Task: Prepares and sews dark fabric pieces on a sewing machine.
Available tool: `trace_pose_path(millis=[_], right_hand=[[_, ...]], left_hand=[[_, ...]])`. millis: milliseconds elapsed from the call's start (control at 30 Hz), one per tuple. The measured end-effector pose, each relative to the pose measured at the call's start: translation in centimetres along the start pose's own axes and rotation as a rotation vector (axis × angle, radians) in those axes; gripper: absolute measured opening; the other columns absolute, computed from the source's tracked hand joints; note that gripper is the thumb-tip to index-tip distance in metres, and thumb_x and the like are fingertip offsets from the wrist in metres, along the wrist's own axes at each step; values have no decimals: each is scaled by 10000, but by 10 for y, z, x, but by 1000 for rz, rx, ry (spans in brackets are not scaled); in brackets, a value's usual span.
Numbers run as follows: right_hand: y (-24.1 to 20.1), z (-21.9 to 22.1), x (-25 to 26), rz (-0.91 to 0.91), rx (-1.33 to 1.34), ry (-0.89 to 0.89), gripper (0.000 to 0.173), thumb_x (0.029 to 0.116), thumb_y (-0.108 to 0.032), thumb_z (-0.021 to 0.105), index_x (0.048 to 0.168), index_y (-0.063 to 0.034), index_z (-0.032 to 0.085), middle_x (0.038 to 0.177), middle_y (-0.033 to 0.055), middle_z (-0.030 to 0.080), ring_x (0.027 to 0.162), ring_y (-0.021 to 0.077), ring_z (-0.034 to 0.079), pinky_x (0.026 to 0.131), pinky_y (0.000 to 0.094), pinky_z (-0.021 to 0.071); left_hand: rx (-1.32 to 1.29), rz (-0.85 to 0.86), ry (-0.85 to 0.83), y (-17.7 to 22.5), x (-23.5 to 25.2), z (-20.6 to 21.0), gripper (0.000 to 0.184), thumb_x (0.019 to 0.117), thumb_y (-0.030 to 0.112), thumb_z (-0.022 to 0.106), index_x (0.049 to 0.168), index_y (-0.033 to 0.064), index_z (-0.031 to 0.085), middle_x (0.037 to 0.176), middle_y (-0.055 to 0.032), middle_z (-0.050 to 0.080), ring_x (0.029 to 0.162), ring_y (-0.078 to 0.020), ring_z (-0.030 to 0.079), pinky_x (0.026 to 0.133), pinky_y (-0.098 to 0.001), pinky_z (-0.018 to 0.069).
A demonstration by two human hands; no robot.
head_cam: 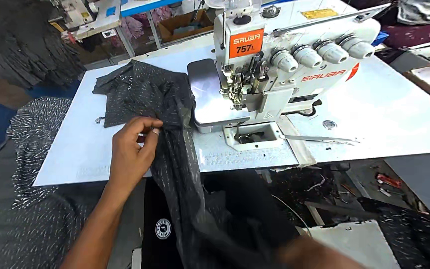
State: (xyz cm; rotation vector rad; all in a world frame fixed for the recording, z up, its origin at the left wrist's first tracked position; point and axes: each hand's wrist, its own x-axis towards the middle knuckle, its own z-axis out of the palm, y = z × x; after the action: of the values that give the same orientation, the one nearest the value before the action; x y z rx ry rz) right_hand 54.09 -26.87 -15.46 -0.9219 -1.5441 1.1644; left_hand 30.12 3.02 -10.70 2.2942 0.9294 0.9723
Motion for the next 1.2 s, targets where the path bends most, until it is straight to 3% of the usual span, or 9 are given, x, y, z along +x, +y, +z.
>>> trace_pose_path(millis=[233,333,467,600,700,767,900,1033,1200], right_hand=[[-1,-18,13,-165,44,-80,188,982,-111,568,802,-59,569,830,39,611,794,43,585,675,194,483],[-3,-17,16,-172,-1,-120,210,969,-101,555,764,-56,558,799,64,607,759,82,588,633,228,481],[-8,-12,28,-210,-9,-141,245,991,-137,552,756,-72,535,762,40,575,726,58,565,617,201,463],[-28,-1,0,-144,22,11,307,1009,-251,535,730,-134,483,695,2,499,657,54,503,587,229,395],[-15,-26,-26,-57,49,81,221,1025,-218,574,826,-122,585,816,-50,616,782,-40,580,680,144,479],[-11,-28,-27,-6,-24,12,201,1015,-197,562,841,-101,593,843,-27,623,808,-27,584,706,157,489],[4,11,18,-10,-166,-344,169,954,-120,569,978,-56,723,877,98,692,802,198,680,706,387,561],[28,11,99,-80,-488,77,177,1001,-242,591,1035,-167,748,884,-76,707,761,17,662,666,241,590],[46,15,218,-255,-740,503,148,950,-114,675,1067,-49,739,950,77,729,831,171,712,763,355,608]], left_hand=[[72,127,-49,-8,-10,19,194,999,84,562,1110,52,717,1199,-73,698,1023,-110,688,864,-286,596],[150,145,-173,-12,-12,26,214,984,113,597,1152,71,723,1270,-68,690,1163,-165,664,989,-379,563],[224,195,-228,-27,11,61,358,902,103,674,1244,-6,675,1333,-184,653,1220,-317,652,994,-543,541],[202,366,-149,-42,28,70,148,937,154,667,944,19,730,1180,-156,712,1044,-289,717,830,-498,597],[48,399,17,-38,22,34,152,929,65,626,968,-33,736,1137,-177,715,1000,-207,708,846,-358,597],[-32,364,170,-40,17,10,144,941,34,601,1006,-43,703,1144,-169,698,837,-123,682,686,-265,576],[-335,214,301,-32,6,-2,136,972,-31,591,1092,-26,656,1195,-105,708,684,-104,693,533,-260,596],[-633,17,302,-23,-7,4,121,1006,22,585,1106,43,649,1143,-78,720,910,-177,729,699,-340,643],[-910,-144,302,-13,-19,10,128,1016,70,600,1121,93,669,1069,-49,706,887,-118,698,752,-274,610]])
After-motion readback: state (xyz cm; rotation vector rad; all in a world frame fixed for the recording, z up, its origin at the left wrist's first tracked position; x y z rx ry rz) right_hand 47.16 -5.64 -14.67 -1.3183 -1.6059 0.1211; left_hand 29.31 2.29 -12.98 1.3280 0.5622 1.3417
